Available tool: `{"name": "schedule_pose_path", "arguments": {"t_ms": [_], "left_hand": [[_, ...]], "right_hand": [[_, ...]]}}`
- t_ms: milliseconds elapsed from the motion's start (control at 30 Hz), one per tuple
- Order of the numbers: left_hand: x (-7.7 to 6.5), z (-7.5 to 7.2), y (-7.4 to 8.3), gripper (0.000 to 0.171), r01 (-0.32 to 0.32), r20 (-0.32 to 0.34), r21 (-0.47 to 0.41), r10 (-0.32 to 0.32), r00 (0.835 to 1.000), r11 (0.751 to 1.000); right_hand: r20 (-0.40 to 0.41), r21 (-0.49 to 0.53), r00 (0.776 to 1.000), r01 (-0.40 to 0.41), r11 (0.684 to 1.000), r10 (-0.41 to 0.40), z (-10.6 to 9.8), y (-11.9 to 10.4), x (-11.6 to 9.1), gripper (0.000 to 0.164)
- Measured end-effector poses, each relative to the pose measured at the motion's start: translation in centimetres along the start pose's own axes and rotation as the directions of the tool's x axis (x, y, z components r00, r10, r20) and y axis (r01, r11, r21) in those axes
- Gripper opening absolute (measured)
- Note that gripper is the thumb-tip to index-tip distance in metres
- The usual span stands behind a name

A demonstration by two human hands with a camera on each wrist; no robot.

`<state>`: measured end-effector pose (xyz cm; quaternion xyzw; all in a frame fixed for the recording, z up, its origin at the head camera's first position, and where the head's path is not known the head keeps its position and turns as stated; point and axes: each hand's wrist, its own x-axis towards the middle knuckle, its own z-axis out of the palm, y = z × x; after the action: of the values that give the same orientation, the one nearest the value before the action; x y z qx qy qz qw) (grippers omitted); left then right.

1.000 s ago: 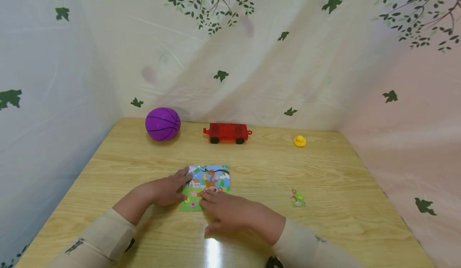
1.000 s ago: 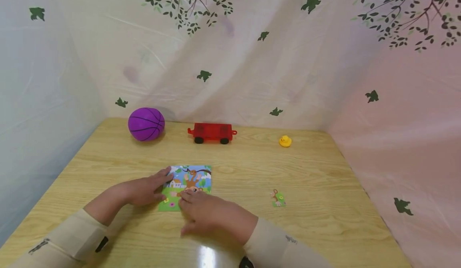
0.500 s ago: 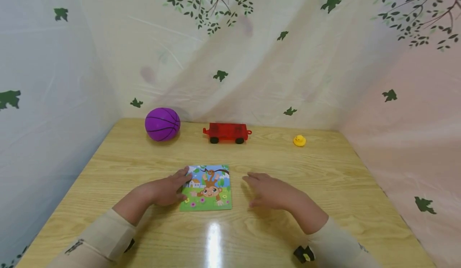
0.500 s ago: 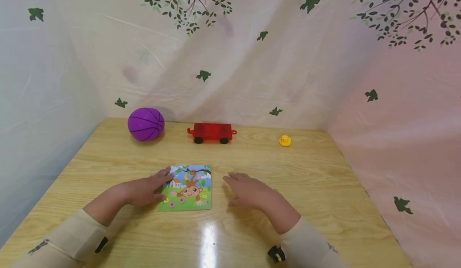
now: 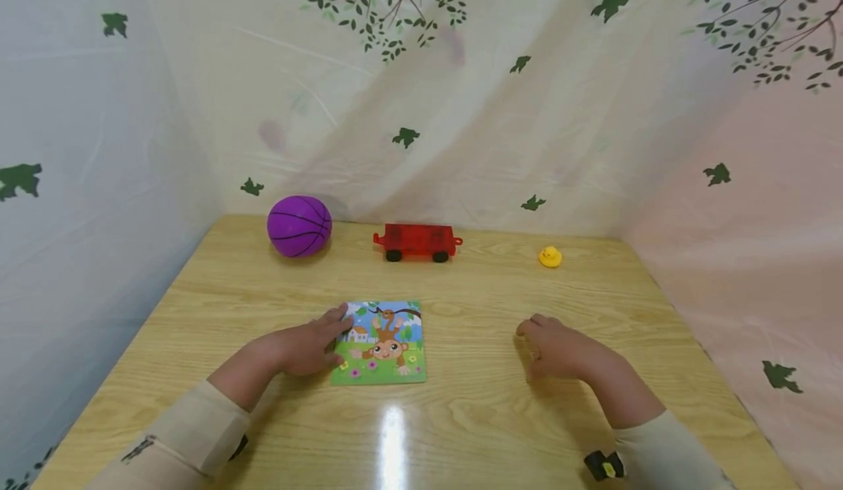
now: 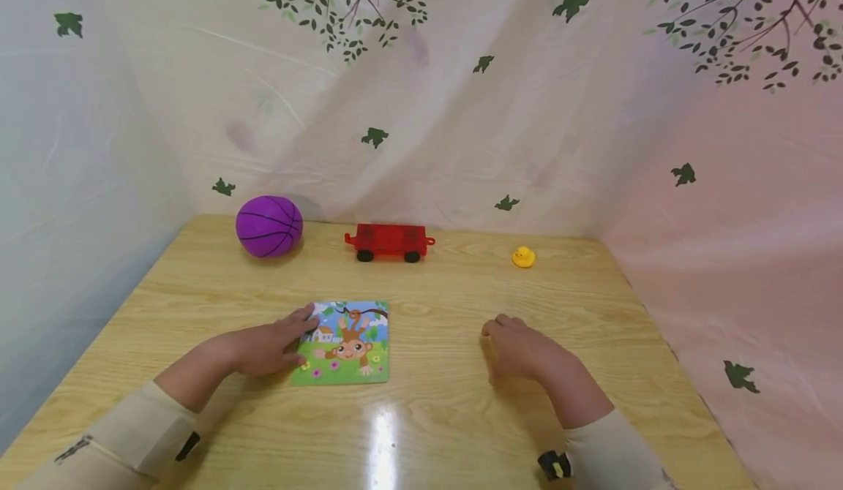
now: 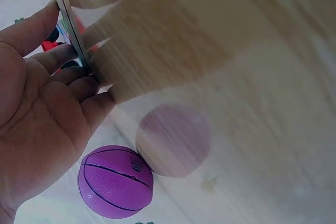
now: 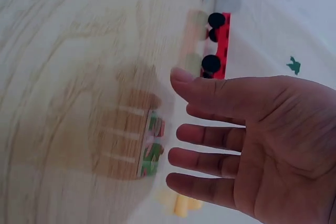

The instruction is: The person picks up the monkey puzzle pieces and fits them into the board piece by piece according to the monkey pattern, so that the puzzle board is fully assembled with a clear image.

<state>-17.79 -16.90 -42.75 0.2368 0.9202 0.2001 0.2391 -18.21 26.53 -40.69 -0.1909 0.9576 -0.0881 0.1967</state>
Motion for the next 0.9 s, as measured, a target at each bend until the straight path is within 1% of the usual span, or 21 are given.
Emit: {"name": "schedule_pose_path", "arguments": {"t_ms": [167, 233, 400, 567, 667, 733, 900], "left_hand": [[-0.1, -0.1, 0.2, 0.07, -0.001, 0.003, -0.012, 0.001, 1.0, 1.0], [-0.2, -0.1, 0.2, 0.07, 0.004, 0.003, -0.014, -0.004, 1.0, 1.0], [-0.2, -0.1, 0.2, 0.069, 0.003, 0.0, -0.018, -0.003, 1.0, 1.0], [0.0, 0.1, -0.2, 0.07, 0.0, -0.01, -0.013, 0.0, 1.0, 1.0], [0.1, 0.3, -0.4, 0.07, -0.002, -0.016, -0.007, 0.002, 1.0, 1.0], [0.2, 0.3, -0.3, 0.07, -0.001, -0.017, -0.006, 0.001, 1.0, 1.0], [0.1, 0.2, -0.1, 0.07, -0.004, -0.016, -0.005, 0.003, 1.0, 1.0]], "right_hand": [[0.032, 0.007, 0.999, -0.006, 1.0, 0.006, 0.4, 1.1, -0.6, 0.049], [0.024, 0.013, 1.0, 0.004, 1.0, -0.004, 0.6, 1.5, -0.6, 0.044], [-0.026, -0.027, 0.997, 0.067, 0.997, -0.067, 0.9, 1.9, -0.4, 0.036], [-0.05, -0.021, 0.994, 0.094, 0.995, -0.095, 0.9, 1.4, -0.3, 0.033], [-0.057, -0.036, 0.991, 0.119, 0.992, -0.121, 0.9, 0.9, 0.0, 0.03], [-0.065, -0.046, 0.987, 0.145, 0.988, -0.148, 1.0, 0.5, 0.2, 0.03], [-0.078, -0.059, 0.982, 0.168, 0.984, -0.172, 1.2, -0.6, 0.8, 0.027]]}}
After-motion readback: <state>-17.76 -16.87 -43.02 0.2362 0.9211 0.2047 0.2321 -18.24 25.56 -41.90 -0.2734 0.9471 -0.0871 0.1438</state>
